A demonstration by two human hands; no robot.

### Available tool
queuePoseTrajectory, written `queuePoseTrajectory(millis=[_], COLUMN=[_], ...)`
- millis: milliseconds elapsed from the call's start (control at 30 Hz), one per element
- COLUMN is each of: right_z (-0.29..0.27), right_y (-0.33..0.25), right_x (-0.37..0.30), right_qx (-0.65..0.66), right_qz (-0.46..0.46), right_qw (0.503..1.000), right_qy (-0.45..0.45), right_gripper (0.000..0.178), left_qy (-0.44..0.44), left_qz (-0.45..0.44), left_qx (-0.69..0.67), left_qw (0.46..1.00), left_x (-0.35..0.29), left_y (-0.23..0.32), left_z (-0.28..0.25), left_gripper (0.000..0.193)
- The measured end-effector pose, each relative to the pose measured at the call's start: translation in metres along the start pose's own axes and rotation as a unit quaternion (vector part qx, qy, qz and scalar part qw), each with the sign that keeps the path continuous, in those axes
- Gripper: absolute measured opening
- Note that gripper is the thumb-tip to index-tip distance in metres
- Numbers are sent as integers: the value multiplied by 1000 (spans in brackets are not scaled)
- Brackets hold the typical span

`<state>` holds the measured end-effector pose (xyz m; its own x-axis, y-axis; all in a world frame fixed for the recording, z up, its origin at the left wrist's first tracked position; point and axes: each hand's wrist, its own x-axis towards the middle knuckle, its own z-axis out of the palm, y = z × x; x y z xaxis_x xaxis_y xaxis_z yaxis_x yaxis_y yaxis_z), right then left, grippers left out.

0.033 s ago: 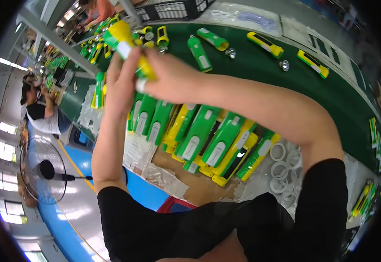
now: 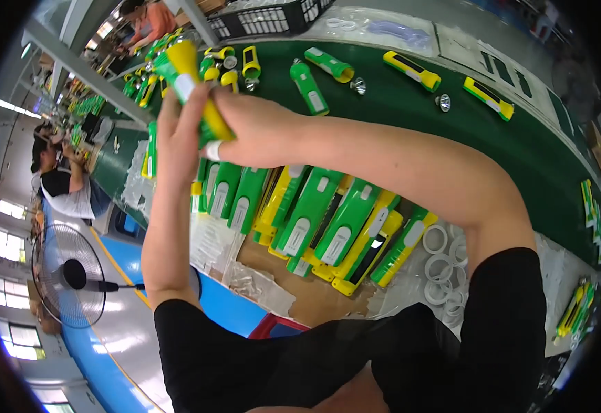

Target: Assembling the heads and plastic rings onto flashlight bodies on a factory production line.

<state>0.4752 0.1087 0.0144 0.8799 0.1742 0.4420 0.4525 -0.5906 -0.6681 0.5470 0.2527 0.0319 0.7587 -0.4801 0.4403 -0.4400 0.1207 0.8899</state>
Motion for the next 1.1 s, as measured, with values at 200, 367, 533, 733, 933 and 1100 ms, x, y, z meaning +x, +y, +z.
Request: queuePoseTrajectory(millis=[200,367,533,733,933,1100], right_z=[-87,-132,-103,-68,-46,-78], right_y=[90,223,262,208,207,219], right_x=[-38,-75,-34,1,0,-17], right_qx=[-176,-308,-320,-353,-419,-413], right_qz=[200,292,252,413,352,384], right_qw=[964,902,913,835,833,825], right_qy=[7,75,36,-92,-84,-37], right_gripper=[46,55,57,69,82,62], left_qy=[187,82,64,57,-38,-274], left_qz=[47,-53,-24,61,-19,-43], left_qx=[483,598,529,466,405,537], left_qw=[854,795,846,881,913,797], left_x=[49,50,62,94,157,187], left_y=[-88,-177,-207,-174,-153,-100], left_z=[-154,-227,-239,-176,-102,-43], left_gripper=[68,67,50,39,37,52])
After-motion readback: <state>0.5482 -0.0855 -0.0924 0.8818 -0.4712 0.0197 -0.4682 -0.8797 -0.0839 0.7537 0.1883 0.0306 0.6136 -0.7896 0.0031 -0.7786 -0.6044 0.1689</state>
